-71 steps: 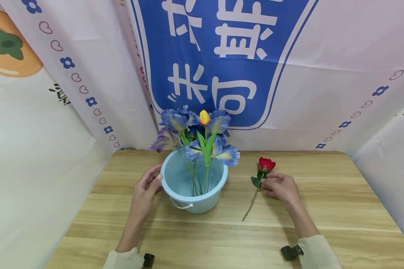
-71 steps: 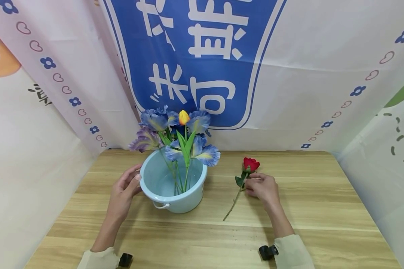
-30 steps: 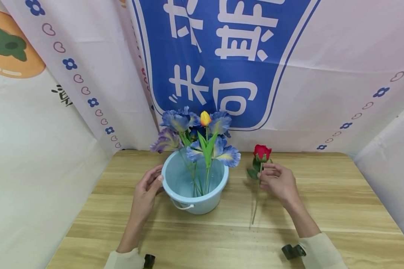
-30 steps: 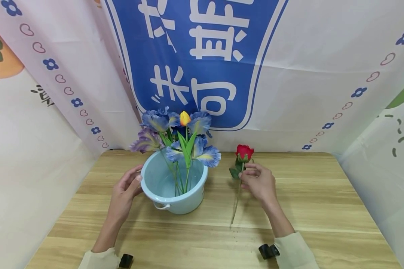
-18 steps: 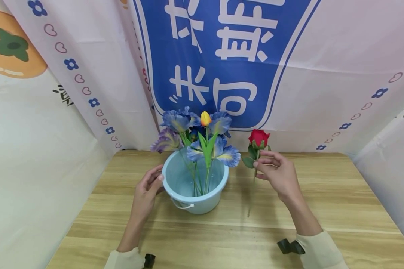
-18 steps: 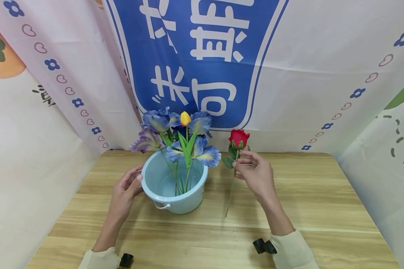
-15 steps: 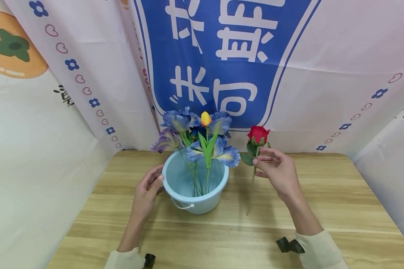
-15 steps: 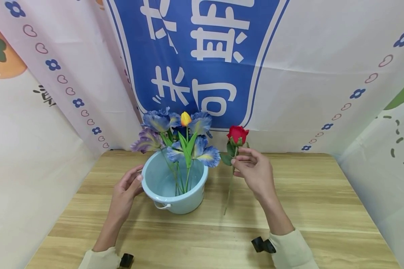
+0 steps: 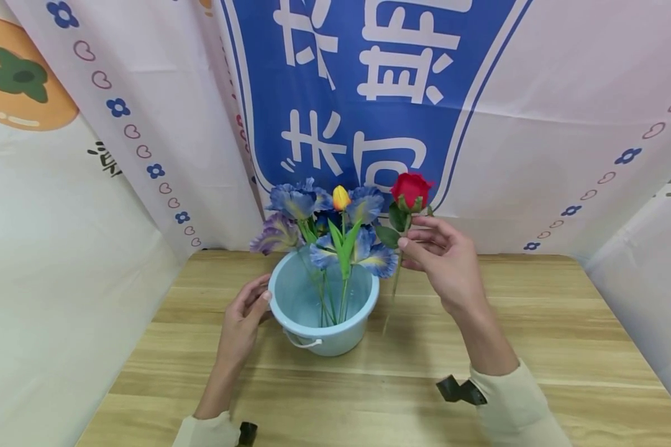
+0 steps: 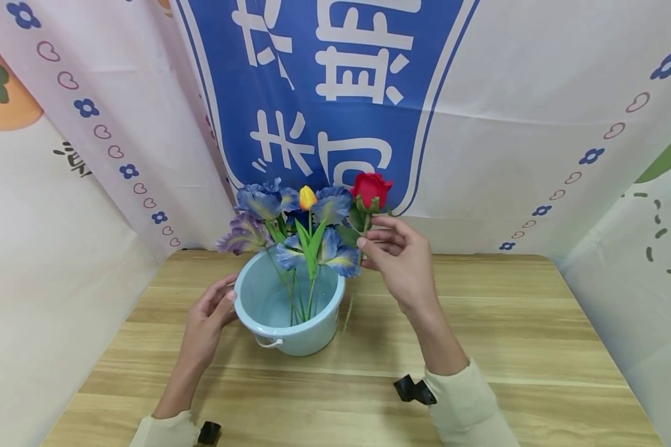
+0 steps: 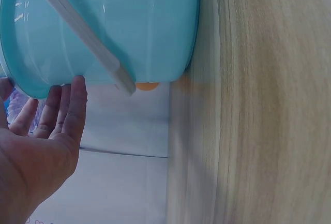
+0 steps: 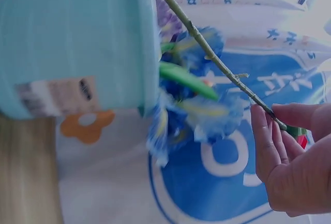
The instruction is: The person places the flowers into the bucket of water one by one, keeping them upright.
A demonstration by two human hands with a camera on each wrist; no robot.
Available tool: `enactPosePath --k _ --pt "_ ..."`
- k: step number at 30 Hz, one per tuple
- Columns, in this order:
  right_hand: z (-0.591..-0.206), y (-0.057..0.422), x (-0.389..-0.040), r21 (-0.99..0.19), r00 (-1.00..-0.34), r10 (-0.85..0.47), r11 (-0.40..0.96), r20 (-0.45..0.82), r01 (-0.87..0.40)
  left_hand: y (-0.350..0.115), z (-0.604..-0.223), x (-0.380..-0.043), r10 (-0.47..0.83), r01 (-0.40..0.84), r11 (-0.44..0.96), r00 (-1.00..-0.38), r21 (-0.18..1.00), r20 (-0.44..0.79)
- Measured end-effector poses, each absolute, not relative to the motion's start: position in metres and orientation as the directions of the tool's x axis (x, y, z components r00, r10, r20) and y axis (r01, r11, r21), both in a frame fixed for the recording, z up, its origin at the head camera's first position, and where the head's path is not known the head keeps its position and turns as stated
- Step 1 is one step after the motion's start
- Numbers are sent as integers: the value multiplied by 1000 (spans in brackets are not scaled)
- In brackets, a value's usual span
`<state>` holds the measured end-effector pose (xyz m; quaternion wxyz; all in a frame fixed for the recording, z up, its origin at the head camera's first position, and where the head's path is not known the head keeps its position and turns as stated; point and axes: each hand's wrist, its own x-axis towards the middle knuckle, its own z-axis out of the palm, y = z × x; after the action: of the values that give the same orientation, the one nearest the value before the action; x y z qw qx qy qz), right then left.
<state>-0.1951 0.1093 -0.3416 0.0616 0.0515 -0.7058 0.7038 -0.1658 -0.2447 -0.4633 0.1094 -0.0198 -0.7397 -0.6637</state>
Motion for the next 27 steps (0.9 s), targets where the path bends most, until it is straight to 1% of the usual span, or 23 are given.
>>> enactPosePath --k 6,13,20,27 --pt "-329 89 -203 -976 -976 -11 -28 217 -216 -245 -463 -165 -110 181 123 -975 976 195" --pt "-324 69 -211 -964 -965 -17 -46 263 -262 -244 -463 -166 -110 180 116 -975 977 193" --pt "-330 48 -219 -958 -958 -46 -68 282 -278 -245 -462 -165 -113 171 120 -976 978 185" --pt "-343 29 -225 -958 -954 -82 -26 287 -286 -245 -463 -166 -118 170 118 -976 978 183"
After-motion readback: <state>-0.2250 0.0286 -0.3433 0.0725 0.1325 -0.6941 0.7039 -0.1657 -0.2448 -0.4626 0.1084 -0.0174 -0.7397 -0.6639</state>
